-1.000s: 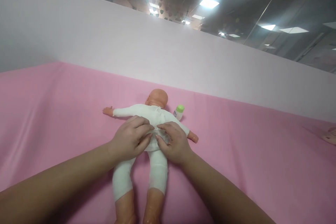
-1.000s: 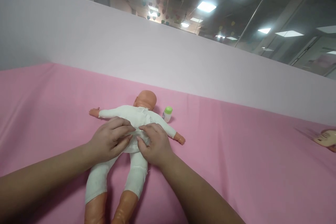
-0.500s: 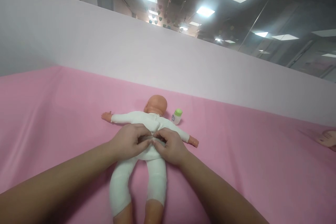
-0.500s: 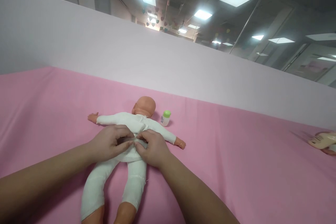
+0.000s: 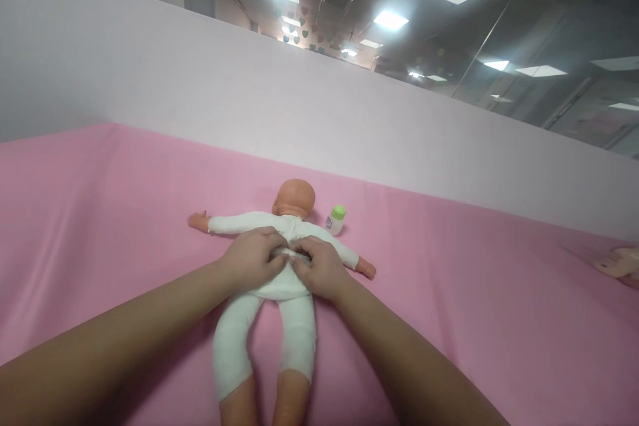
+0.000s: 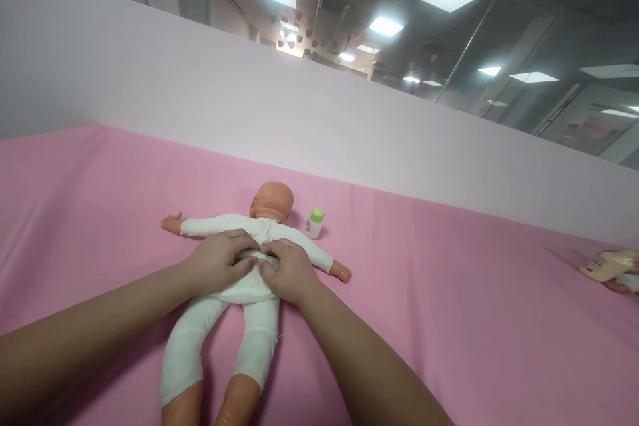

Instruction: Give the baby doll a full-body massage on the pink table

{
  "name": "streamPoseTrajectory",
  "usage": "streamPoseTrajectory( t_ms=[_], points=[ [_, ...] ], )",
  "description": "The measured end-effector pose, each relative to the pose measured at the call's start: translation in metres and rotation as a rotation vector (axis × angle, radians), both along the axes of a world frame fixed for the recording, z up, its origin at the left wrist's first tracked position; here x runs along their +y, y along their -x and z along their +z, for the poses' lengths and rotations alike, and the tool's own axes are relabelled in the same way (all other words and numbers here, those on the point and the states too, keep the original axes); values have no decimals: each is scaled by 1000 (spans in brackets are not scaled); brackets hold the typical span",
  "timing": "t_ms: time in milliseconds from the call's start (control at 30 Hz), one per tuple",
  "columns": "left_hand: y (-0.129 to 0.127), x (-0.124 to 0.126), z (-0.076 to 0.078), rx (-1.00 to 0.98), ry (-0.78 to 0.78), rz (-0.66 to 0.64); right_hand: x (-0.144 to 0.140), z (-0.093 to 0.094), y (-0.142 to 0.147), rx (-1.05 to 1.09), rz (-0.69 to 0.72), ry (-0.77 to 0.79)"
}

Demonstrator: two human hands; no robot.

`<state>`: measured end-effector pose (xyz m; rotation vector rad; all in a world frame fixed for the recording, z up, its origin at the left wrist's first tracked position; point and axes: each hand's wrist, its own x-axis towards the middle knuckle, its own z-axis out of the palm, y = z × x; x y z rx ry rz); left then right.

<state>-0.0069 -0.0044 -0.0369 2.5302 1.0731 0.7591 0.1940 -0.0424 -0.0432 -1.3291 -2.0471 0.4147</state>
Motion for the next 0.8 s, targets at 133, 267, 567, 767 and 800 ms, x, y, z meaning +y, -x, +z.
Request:
streamPoseTrajectory(
  t_ms=[133,267,567,767,800],
  points=[
    [1,5,1,-49,110,26,5,1,-1,36,20,52],
    [1,3,-1,-105,-16,29,1,-5,1,4,-26,-112],
    [-1,-1,-9,42,-186,-4,2,-14,-2,-91,-72,-160],
    [0,1,-9,71,-131,-22,3,-8,-6,-97,-21,-67],
    [1,0,-9,71,-143,-24,3,-8,-6,-101,-13,-83]
  ],
)
